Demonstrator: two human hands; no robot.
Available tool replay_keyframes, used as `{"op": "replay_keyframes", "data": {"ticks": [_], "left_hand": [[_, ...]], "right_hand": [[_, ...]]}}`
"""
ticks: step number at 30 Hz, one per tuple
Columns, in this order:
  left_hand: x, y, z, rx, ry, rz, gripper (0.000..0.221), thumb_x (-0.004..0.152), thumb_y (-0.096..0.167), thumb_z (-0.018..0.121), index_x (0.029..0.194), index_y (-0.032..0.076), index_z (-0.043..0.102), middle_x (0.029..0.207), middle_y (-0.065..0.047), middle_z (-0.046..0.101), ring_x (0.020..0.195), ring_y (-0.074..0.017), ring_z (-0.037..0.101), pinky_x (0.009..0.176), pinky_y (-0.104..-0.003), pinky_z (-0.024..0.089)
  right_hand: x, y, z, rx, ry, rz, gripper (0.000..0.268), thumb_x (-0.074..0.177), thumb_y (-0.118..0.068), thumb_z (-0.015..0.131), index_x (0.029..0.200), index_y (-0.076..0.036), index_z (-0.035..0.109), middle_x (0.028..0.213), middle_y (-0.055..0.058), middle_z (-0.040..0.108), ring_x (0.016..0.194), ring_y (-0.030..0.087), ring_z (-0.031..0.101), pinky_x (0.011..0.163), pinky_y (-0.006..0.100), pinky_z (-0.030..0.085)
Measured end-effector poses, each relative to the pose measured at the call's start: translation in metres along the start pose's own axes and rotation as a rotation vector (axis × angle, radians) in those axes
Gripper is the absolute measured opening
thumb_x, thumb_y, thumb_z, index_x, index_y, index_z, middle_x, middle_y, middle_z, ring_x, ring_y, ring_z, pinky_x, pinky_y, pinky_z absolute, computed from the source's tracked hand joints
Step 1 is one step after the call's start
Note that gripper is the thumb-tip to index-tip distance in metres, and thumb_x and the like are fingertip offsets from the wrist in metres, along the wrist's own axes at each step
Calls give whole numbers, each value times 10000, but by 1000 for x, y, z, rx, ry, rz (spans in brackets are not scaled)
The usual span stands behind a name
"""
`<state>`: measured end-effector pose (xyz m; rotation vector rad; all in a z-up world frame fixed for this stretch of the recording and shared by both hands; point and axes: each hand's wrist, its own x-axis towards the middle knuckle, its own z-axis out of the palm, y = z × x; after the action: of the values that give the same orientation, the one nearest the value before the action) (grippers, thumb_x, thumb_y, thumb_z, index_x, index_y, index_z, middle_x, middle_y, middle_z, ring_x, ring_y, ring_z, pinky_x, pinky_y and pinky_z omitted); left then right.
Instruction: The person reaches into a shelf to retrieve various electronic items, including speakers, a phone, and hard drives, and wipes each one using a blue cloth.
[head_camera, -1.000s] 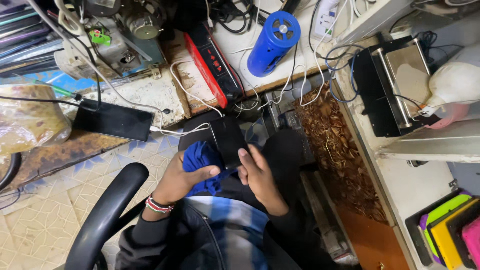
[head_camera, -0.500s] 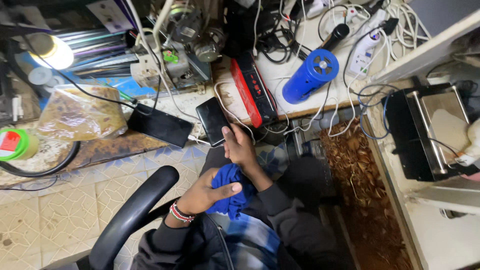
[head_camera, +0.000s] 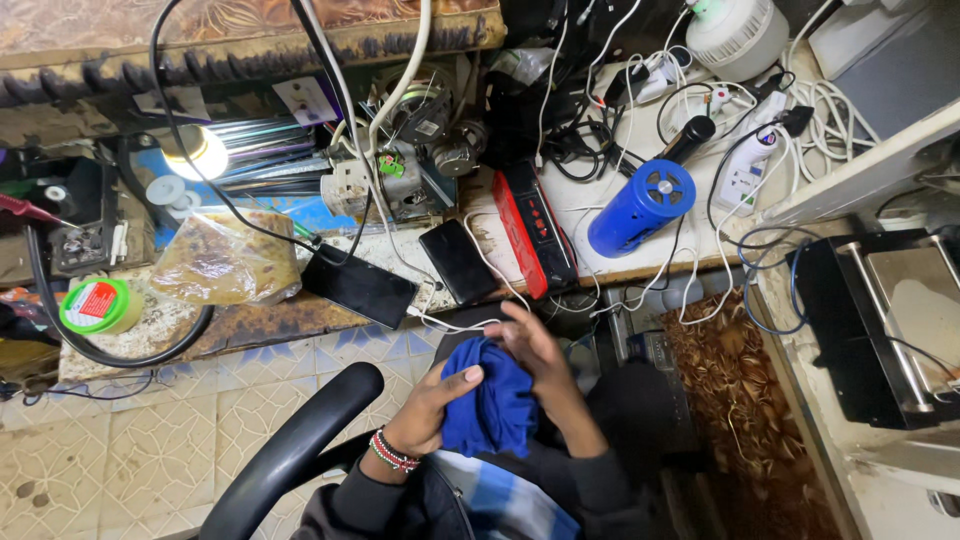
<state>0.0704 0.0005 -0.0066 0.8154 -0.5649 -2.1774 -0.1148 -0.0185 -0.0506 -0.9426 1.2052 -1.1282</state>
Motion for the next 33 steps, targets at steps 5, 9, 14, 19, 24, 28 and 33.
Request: {"op": "replay_keyframes", "data": {"ticks": [5, 9, 14, 19, 24, 28, 33], "left_hand": [[10, -11, 5, -303, -245, -19, 591, 948, 135, 606, 1473, -76, 435, 1365, -285, 610, 1192, -382, 656, 1039, -522, 546], [14, -12, 23, -259, -349, -70, 534, 933, 60, 583, 1329, -230, 371, 539, -247, 567, 390, -324, 573, 363, -360, 513], [43, -38, -37, 1064, -530, 940, 323, 1012, 143, 576, 1325, 216, 610, 1227, -195, 564, 989, -324, 622, 926, -393, 486], [42, -38, 40, 599, -301, 231, 567, 832, 42, 569, 1398, 51, 526, 1420, -287, 537, 1292, -404, 579, 1117, -472, 417], [41, -63, 75, 602, -335, -327, 609, 795, 58, 662, 1392, -29, 581, 1408, -154, 625, 1350, -225, 534, 1098, -389, 457], [28, -45, 117, 846, 35, -444, 720, 810, 123, 640, 1515, 118, 491, 1385, -117, 608, 1231, -206, 548, 962, -338, 381], [81, -60, 73, 290, -511, -217, 842, 779, 477, 762, 1339, -118, 558, 1202, -263, 701, 1060, -369, 720, 912, -456, 577]], "right_hand": [[-73, 80, -58, 683, -163, 289, 755, 982, -576, 341, 1537, -70, 415, 1515, 213, 538, 1403, 311, 507, 1180, 531, 396], [-115, 56, -55, 689, -344, 48, 827, 1020, -625, 379, 1601, -46, 270, 1642, 161, 345, 1522, 306, 325, 1243, 512, 277], [-152, 37, -72, 514, -145, 52, 696, 996, -509, 533, 1286, 123, 550, 1013, 266, 725, 959, 353, 729, 968, 565, 596], [-178, 6, -78, 614, 195, -51, 884, 924, -498, 670, 1560, 11, 327, 1189, 259, 634, 1047, 354, 686, 786, 413, 627], [-201, -30, -73, 197, 365, 23, 673, 983, -285, 641, 1545, 0, 402, 1547, 27, 452, 1385, 95, 413, 1220, 282, 290], [-217, -78, -87, -3, 107, -41, 772, 1004, -419, 564, 1604, -15, 295, 1577, 66, 426, 1478, 177, 395, 1260, 337, 296], [-249, -72, -142, -258, 222, -14, 655, 1036, -555, 444, 1535, -133, 411, 1403, 104, 644, 1176, 234, 708, 1035, 405, 585]]}}
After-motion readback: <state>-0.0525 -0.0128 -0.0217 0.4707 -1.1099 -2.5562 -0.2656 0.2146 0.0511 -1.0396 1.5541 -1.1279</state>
